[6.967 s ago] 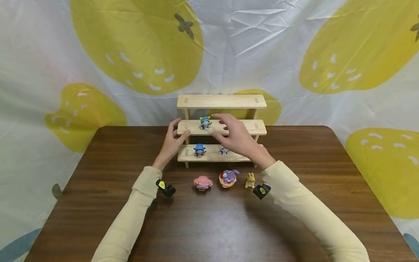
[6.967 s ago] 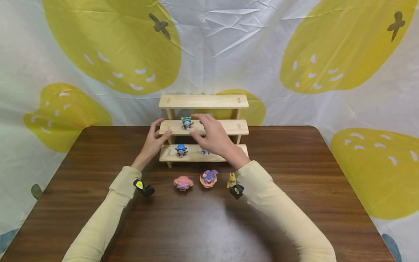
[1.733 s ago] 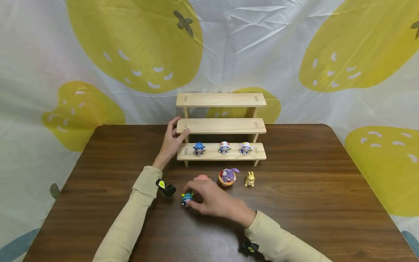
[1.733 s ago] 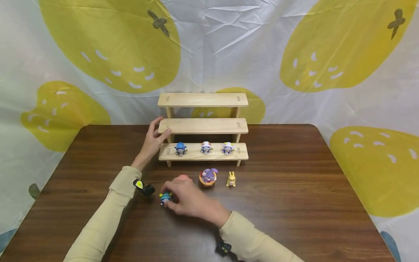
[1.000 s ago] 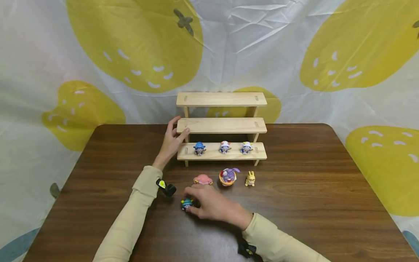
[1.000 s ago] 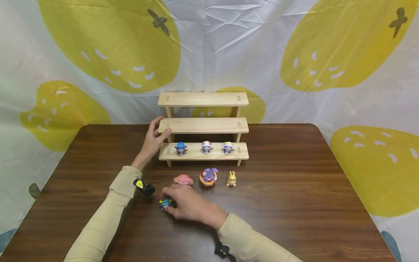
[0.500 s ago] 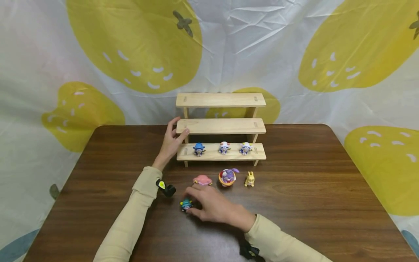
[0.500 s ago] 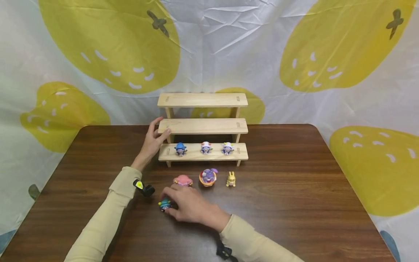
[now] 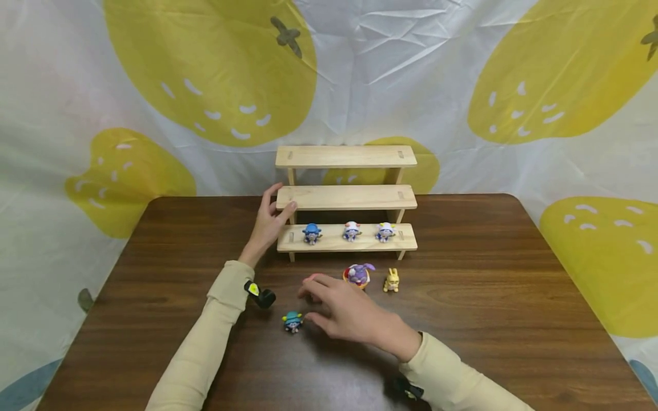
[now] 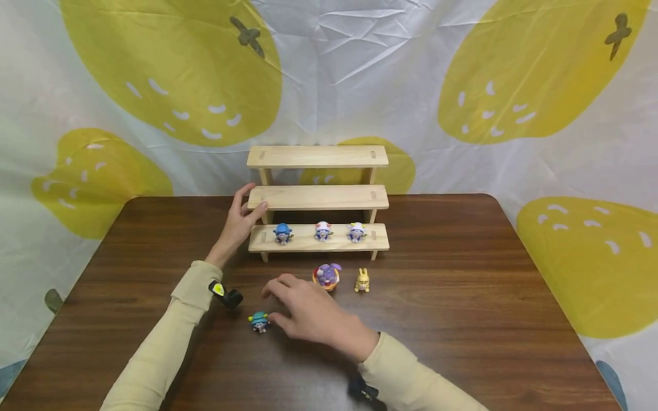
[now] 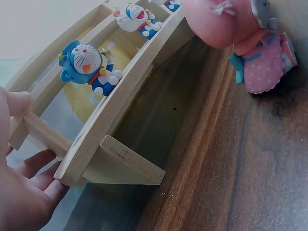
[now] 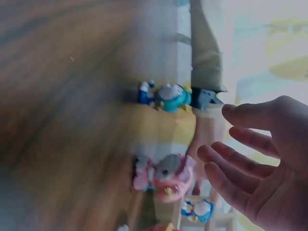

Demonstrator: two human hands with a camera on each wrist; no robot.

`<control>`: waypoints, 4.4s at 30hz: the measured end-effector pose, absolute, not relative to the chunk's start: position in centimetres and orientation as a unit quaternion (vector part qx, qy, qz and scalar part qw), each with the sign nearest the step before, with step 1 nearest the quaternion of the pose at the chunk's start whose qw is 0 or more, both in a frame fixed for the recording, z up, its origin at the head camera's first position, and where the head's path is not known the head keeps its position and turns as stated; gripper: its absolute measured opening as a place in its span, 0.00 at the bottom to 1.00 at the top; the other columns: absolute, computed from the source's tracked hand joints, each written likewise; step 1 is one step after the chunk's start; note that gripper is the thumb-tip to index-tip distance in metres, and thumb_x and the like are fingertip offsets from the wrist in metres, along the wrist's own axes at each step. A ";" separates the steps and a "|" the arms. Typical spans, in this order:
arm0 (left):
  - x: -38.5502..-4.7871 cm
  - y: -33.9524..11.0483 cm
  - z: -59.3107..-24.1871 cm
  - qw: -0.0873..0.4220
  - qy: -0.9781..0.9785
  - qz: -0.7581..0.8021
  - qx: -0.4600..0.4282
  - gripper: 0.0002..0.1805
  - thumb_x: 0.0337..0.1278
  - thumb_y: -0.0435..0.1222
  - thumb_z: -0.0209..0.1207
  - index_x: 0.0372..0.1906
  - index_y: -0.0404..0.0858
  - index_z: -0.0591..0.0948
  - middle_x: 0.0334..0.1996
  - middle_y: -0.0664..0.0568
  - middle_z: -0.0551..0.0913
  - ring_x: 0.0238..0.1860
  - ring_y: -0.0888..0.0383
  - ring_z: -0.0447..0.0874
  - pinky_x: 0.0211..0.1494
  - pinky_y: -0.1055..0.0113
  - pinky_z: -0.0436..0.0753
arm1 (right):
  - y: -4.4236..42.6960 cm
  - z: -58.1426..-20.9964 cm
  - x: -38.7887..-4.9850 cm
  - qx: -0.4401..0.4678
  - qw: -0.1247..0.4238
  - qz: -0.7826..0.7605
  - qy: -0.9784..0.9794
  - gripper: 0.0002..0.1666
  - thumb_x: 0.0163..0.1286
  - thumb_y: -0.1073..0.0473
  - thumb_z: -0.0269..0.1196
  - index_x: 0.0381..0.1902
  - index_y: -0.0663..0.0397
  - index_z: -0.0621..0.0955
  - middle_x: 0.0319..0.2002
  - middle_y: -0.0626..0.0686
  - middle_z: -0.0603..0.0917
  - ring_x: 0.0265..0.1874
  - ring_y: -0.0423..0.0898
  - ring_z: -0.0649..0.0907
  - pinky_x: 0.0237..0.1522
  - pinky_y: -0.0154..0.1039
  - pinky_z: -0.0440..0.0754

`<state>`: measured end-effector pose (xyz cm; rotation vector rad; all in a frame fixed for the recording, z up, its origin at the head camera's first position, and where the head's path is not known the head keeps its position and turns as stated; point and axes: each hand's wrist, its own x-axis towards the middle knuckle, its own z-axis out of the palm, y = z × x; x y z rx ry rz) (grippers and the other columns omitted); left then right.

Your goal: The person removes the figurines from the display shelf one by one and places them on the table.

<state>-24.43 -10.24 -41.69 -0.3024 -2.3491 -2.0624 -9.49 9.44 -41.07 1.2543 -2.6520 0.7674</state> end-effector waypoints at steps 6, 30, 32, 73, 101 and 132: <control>-24.5 -10.2 -41.7 0.002 -0.753 -0.652 -0.094 0.35 0.74 0.34 0.56 0.79 0.37 0.55 0.56 0.24 0.78 0.57 0.32 0.78 0.55 0.52 0.77 | 10.5 -40.0 -10.1 0.402 0.078 0.285 -0.867 0.18 0.64 0.61 0.72 0.51 0.52 0.82 0.47 0.49 0.86 0.41 0.43 0.88 0.42 0.33 0.84; -27.1 -10.3 -45.3 0.018 -0.742 -0.663 -0.095 0.36 0.74 0.37 0.57 0.79 0.42 0.56 0.56 0.27 0.79 0.55 0.38 0.80 0.57 0.48 0.76 | 14.5 -38.3 -11.2 0.313 0.267 0.321 -0.853 0.24 0.64 0.64 0.70 0.58 0.59 0.80 0.52 0.55 0.84 0.53 0.51 0.82 0.57 0.47 0.80; -27.0 -10.3 -45.3 0.021 -0.744 -0.662 -0.094 0.36 0.74 0.37 0.57 0.79 0.42 0.56 0.56 0.28 0.79 0.54 0.41 0.80 0.57 0.49 0.76 | 14.7 -38.5 -11.4 0.302 0.273 0.327 -0.853 0.26 0.64 0.64 0.70 0.60 0.61 0.79 0.54 0.57 0.83 0.56 0.52 0.82 0.59 0.48 0.78; -26.8 -10.5 -45.2 0.017 -0.747 -0.659 -0.089 0.36 0.74 0.37 0.57 0.80 0.42 0.55 0.59 0.28 0.78 0.55 0.45 0.80 0.58 0.51 0.78 | 20.2 -43.7 -16.8 0.136 0.270 0.356 -0.884 0.22 0.61 0.68 0.70 0.54 0.63 0.82 0.50 0.63 0.85 0.50 0.60 0.84 0.52 0.57 0.79; -26.8 -10.2 -45.2 0.022 -0.739 -0.667 -0.094 0.36 0.73 0.36 0.58 0.79 0.42 0.57 0.57 0.28 0.79 0.55 0.36 0.80 0.54 0.52 0.77 | 20.7 -43.9 -17.9 0.139 0.234 0.411 -0.870 0.16 0.67 0.70 0.65 0.53 0.66 0.80 0.47 0.63 0.87 0.40 0.59 0.88 0.45 0.54 0.86; -27.0 -9.7 -45.3 0.025 -0.745 -0.660 -0.091 0.35 0.73 0.36 0.58 0.79 0.42 0.58 0.55 0.28 0.80 0.52 0.41 0.81 0.50 0.62 0.77 | 18.1 -40.0 -15.2 0.227 0.285 0.377 -0.852 0.17 0.67 0.69 0.66 0.54 0.62 0.82 0.48 0.56 0.88 0.42 0.51 0.86 0.49 0.47 0.81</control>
